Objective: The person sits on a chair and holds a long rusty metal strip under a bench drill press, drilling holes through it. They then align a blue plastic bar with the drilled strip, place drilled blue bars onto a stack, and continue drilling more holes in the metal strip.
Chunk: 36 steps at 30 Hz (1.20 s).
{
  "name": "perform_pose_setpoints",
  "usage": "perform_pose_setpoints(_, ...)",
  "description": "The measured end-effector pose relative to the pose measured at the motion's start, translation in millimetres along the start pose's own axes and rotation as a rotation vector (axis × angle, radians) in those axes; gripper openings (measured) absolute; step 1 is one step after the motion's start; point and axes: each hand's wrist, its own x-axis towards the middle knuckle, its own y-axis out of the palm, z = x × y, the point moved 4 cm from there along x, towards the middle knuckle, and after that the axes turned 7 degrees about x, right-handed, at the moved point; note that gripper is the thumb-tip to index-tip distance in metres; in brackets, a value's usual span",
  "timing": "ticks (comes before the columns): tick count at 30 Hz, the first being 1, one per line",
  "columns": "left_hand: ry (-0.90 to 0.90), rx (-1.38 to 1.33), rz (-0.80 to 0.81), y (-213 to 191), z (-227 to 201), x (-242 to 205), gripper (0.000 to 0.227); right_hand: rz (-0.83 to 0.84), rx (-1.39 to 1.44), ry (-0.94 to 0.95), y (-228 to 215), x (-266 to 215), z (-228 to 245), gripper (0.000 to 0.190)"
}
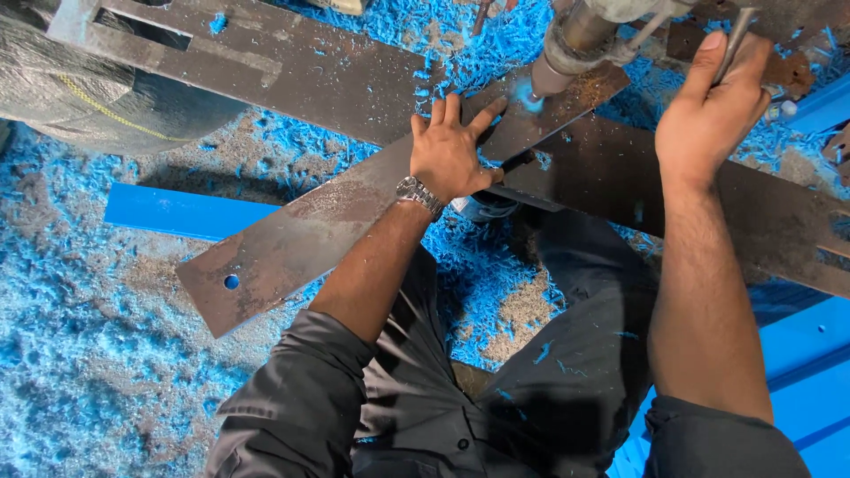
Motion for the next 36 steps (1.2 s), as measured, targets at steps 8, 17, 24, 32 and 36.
perform_pose_setpoints(8,-0.002,-0.009,0.017,1,-1,-1,0.105,-0.026,0.048,-0.003,3,-2,1,0.026)
perform_pose_setpoints(17,-0.016,0.019,0.054,-1,-1,0,0.105,-0.051,0.069,0.004,11,-4,-5,0.026)
perform_pose_setpoints(24,-0.026,0.017,0.060,4,2,0,0.106,-0.074,0.100,0.012,16,-2,-4,0.025)
perform_pose_setpoints(32,-0.035,0.026,0.040,2,1,0,0.105,-0.092,0.113,-0.027,21,-5,-15,0.024)
perform_pose_setpoints(36,-0.021,0.047,0.038,5,2,3,0.103,-0.094,0.226,0.079,27,-8,-51,0.027)
